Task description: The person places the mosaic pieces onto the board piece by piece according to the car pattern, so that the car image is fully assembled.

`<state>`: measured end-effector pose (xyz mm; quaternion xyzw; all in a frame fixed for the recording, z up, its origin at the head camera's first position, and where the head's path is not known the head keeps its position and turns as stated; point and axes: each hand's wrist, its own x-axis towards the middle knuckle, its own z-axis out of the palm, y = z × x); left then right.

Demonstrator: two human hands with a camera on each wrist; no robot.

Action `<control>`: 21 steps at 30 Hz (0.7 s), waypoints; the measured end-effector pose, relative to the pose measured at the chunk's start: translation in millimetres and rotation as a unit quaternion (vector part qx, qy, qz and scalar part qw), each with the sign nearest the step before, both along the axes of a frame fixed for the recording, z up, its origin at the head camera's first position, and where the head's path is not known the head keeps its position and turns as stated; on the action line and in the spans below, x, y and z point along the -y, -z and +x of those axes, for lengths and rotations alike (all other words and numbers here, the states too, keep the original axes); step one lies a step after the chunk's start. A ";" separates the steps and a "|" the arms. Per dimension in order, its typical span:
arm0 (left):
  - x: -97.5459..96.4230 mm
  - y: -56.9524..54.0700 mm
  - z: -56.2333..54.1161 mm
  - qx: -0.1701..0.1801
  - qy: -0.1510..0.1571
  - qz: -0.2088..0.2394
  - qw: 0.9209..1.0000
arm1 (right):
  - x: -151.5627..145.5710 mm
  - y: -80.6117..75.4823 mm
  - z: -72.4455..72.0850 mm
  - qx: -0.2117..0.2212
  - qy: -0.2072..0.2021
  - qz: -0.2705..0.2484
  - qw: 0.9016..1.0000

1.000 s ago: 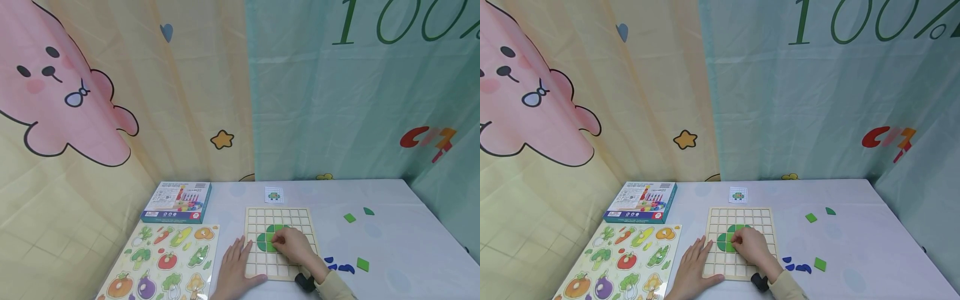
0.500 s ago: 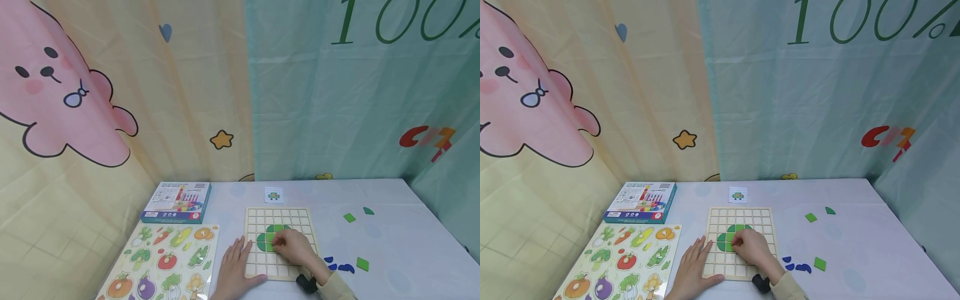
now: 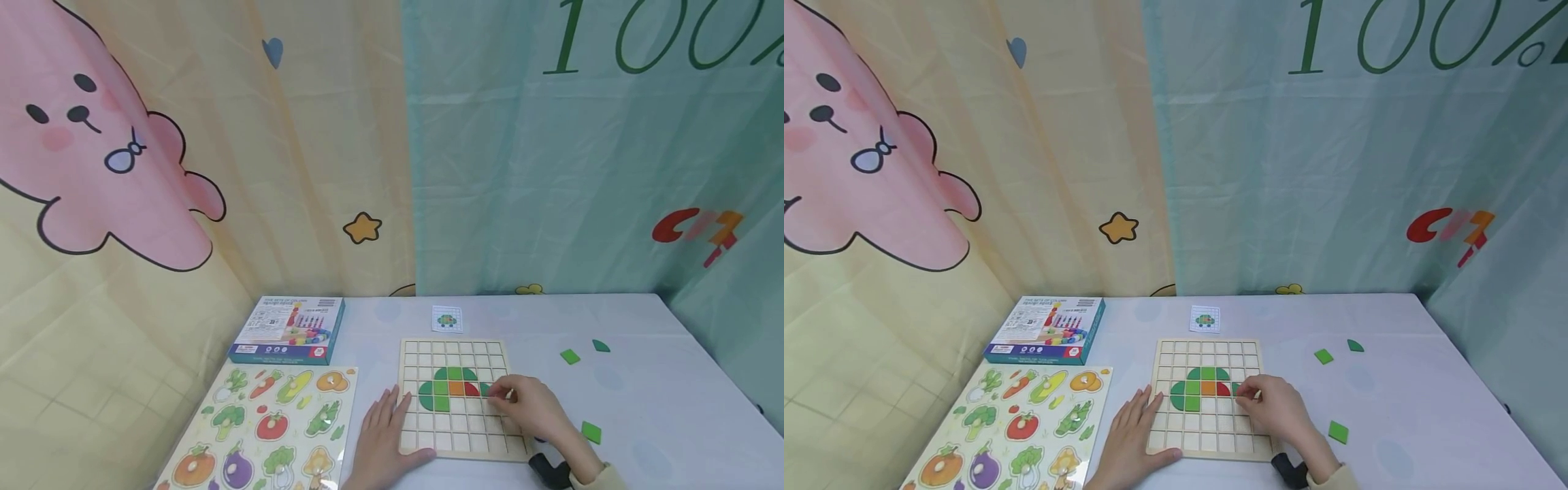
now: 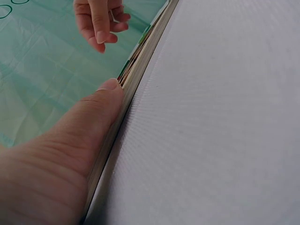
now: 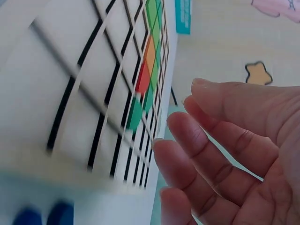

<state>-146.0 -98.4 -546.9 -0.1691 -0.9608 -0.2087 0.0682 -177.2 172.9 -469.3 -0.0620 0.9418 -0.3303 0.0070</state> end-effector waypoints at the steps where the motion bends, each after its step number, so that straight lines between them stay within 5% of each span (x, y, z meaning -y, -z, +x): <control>1: 0.2 0.3 -0.2 0.001 0.000 0.000 1.000 | -5.8 -0.6 1.0 0.002 0.007 0.001 1.000; 10: 0.8 1.1 -1.5 0.028 -0.006 0.001 1.000 | -56.0 1.5 9.1 0.030 0.052 0.035 0.998; 21: 0.8 3.1 -0.9 -0.006 0.003 0.007 1.000 | -109.9 15.1 18.8 0.099 0.076 0.053 0.991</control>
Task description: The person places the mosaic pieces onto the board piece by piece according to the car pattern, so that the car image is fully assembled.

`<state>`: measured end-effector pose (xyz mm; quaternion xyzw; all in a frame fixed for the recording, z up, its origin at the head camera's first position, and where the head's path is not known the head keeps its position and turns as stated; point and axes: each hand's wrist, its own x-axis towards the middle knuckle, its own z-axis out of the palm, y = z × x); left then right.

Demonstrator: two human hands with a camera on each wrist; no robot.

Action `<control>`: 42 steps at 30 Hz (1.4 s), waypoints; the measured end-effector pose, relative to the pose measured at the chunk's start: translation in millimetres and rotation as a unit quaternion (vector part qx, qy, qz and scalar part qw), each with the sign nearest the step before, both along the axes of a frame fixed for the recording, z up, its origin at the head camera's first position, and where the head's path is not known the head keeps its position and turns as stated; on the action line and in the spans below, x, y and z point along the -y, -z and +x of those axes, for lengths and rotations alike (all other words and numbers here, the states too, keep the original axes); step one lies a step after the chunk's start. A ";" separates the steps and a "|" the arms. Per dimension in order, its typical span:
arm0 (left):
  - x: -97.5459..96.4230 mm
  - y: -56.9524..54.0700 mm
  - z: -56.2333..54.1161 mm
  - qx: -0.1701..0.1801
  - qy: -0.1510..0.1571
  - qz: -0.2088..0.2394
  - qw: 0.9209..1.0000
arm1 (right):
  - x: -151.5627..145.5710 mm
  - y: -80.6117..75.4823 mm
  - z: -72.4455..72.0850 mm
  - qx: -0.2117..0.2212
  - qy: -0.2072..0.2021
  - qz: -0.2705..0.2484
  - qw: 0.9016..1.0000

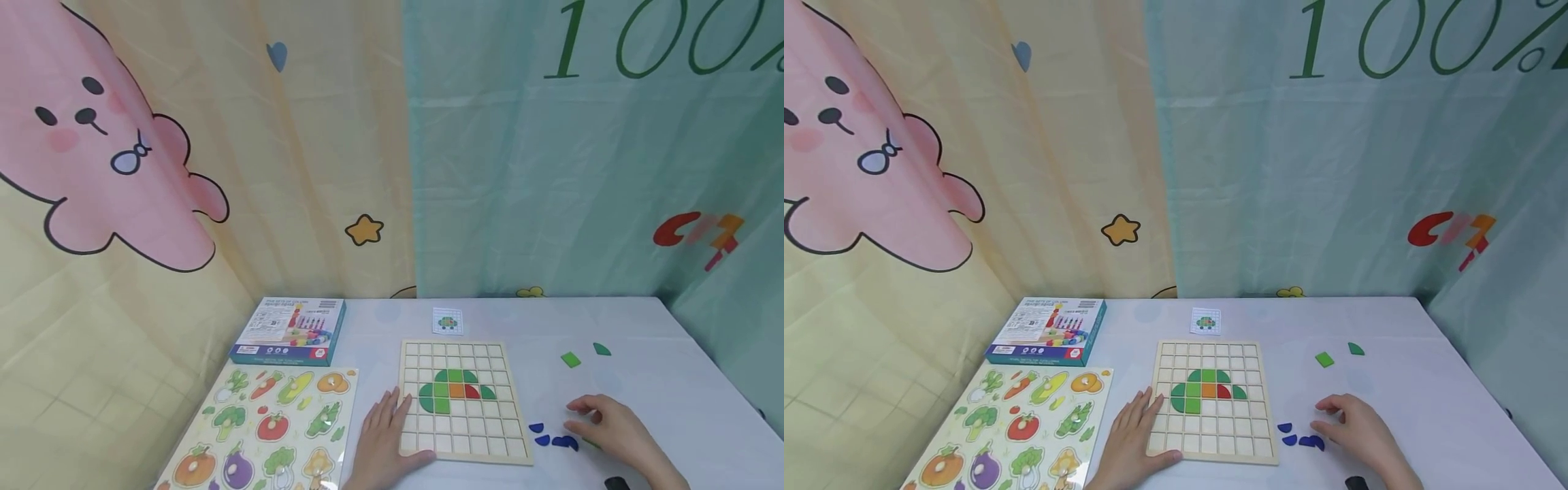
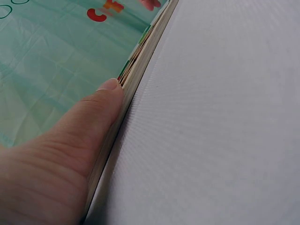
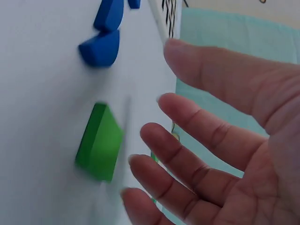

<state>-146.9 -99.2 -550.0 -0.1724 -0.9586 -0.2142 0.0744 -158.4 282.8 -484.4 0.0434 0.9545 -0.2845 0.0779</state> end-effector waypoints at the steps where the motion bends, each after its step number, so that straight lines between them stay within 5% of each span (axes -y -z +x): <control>1: -0.2 -0.8 0.1 0.001 0.001 0.003 1.000 | -3.1 2.6 0.8 0.007 -0.002 -0.002 1.000; 11: -0.3 -0.3 -0.7 0.005 0.003 -0.010 1.000 | -16.5 17.0 9.1 0.041 -0.001 -0.037 0.998; 25: -3.6 3.7 -2.0 0.000 -0.006 -0.049 0.999 | -28.4 24.8 16.2 0.068 0.055 -0.080 0.993; 42: -3.2 10.0 -3.0 0.003 -0.018 -0.045 0.999 | -25.3 30.3 12.1 0.034 0.046 -0.084 0.995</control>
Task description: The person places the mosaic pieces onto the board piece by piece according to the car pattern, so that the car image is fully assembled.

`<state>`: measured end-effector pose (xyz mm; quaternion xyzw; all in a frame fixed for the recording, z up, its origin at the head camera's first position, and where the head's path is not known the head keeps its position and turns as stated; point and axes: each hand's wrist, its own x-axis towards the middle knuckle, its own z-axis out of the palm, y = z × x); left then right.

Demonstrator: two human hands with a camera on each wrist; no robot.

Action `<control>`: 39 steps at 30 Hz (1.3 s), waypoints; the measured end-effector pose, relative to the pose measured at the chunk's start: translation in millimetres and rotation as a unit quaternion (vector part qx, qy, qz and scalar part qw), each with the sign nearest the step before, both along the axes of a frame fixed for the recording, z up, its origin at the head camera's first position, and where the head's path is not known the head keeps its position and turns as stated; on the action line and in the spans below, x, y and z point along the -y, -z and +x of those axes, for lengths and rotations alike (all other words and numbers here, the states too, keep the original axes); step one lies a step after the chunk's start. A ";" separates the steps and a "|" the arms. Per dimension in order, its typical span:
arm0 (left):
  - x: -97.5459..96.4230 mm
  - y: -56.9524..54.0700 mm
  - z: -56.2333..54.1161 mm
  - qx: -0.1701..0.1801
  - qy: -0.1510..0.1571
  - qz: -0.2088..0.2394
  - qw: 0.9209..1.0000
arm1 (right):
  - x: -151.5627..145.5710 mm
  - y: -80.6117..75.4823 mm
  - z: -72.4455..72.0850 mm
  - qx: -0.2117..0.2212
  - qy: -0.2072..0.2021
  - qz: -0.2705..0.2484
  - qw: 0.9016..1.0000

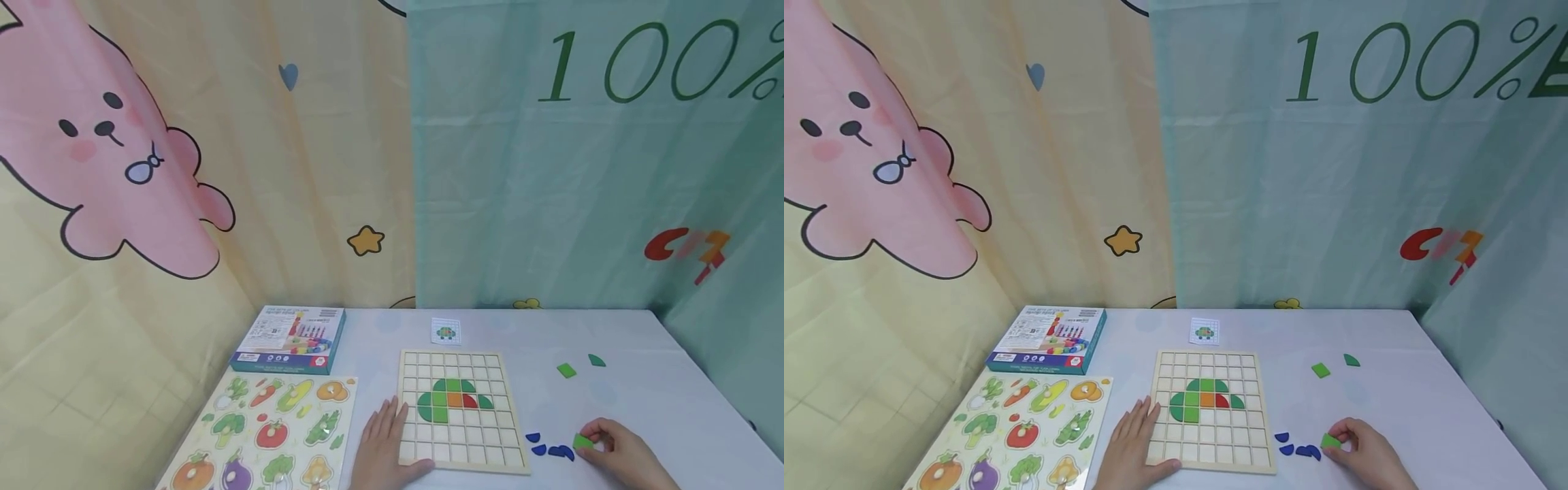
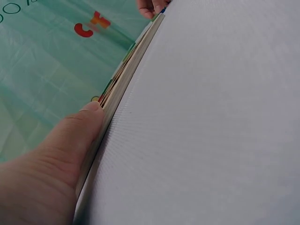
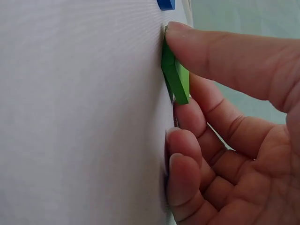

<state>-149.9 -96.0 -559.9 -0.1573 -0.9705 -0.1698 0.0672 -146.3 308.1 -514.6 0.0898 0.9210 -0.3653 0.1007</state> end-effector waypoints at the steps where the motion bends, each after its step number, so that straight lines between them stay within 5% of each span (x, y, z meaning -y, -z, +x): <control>1: 0.0 -0.5 0.2 0.004 0.000 0.004 1.000 | 0.0 0.1 0.2 -0.001 0.000 0.002 1.000; 20: 1.6 -1.9 -2.1 0.028 0.002 0.010 1.000 | 2.1 -0.7 1.6 -0.009 0.036 -0.054 0.998; 29: 0.5 1.9 -1.4 0.012 0.003 0.011 1.000 | 6.6 -0.7 1.1 -0.039 0.027 -0.053 0.997; 39: 1.3 0.3 -0.2 0.001 0.000 0.005 1.000 | 66.0 -13.8 -8.3 -0.114 0.001 -0.040 0.993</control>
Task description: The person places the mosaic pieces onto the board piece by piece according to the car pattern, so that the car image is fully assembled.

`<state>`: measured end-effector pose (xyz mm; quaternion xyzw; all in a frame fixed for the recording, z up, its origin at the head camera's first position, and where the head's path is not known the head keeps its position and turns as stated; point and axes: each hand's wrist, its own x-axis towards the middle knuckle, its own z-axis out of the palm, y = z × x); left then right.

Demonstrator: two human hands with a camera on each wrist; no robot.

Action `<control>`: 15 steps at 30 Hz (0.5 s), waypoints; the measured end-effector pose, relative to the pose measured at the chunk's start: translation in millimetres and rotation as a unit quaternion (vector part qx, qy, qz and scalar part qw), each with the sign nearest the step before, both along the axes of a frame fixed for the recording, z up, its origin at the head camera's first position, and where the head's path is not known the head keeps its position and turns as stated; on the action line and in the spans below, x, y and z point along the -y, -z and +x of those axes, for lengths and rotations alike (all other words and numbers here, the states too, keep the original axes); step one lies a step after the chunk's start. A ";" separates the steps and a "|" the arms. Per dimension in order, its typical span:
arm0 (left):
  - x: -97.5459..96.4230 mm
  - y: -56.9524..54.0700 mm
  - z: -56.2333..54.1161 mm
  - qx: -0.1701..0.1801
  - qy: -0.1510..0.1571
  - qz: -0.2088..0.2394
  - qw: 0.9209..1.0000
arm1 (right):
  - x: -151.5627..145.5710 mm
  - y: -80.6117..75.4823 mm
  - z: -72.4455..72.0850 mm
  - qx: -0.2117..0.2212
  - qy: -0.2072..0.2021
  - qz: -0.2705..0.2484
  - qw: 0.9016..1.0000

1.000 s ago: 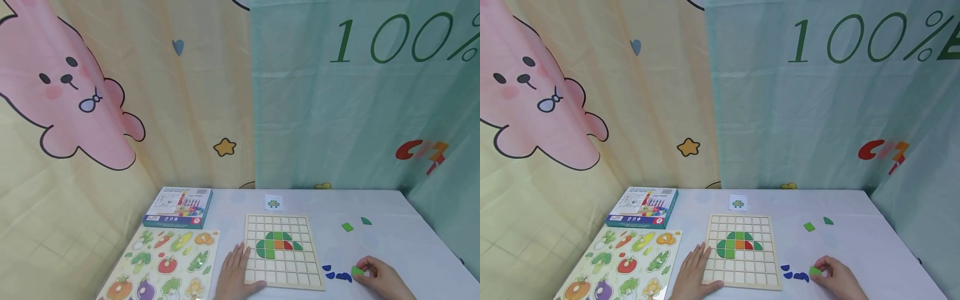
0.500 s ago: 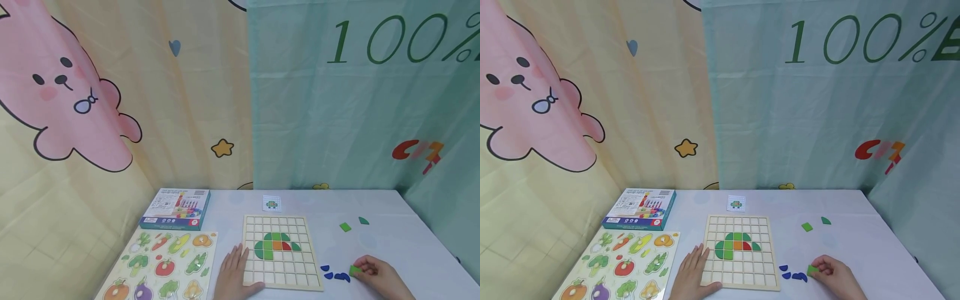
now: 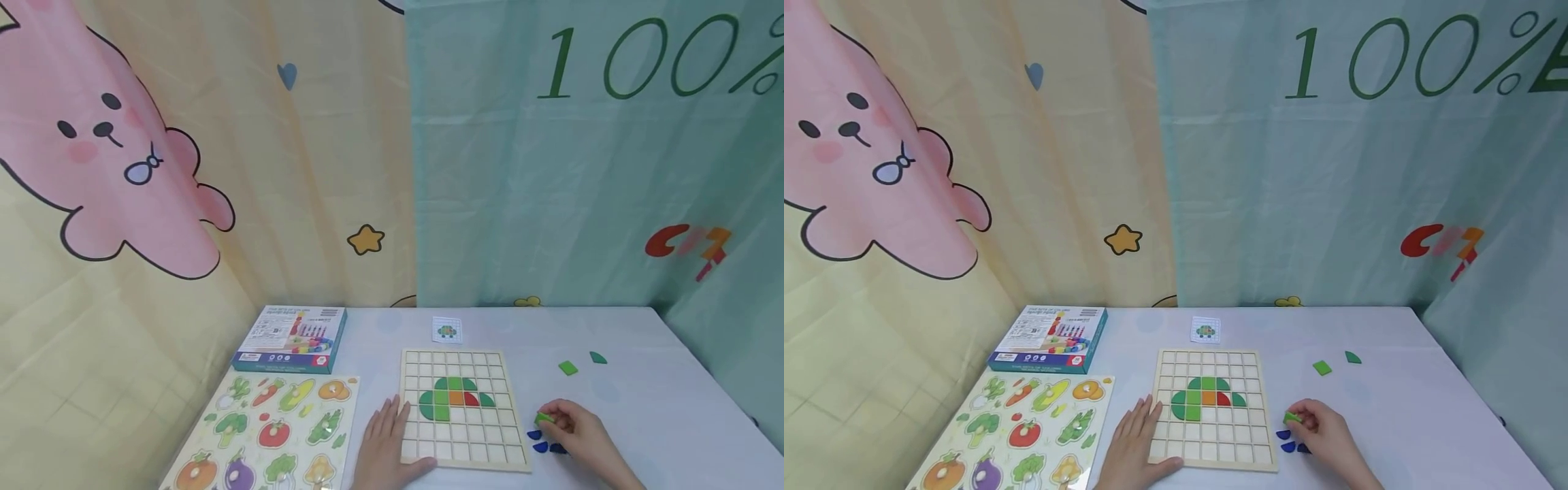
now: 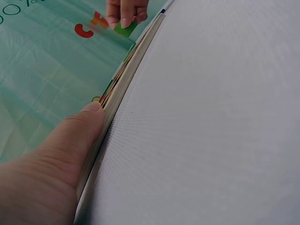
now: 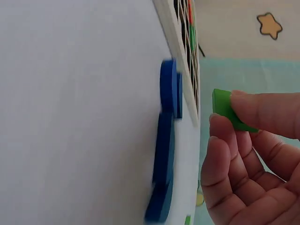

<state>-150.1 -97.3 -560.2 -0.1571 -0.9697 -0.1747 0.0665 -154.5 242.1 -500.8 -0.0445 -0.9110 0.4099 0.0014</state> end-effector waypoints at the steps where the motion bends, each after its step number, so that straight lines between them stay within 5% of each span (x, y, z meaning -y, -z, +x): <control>1: 0.1 -0.7 0.5 -0.001 -0.001 0.000 1.000 | 8.0 -1.7 -1.9 -0.005 -0.010 -0.003 1.000; 15: 1.6 -4.3 3.7 -0.016 0.011 -0.001 1.000 | 76.8 -8.2 -30.0 -0.071 -0.173 -0.018 0.982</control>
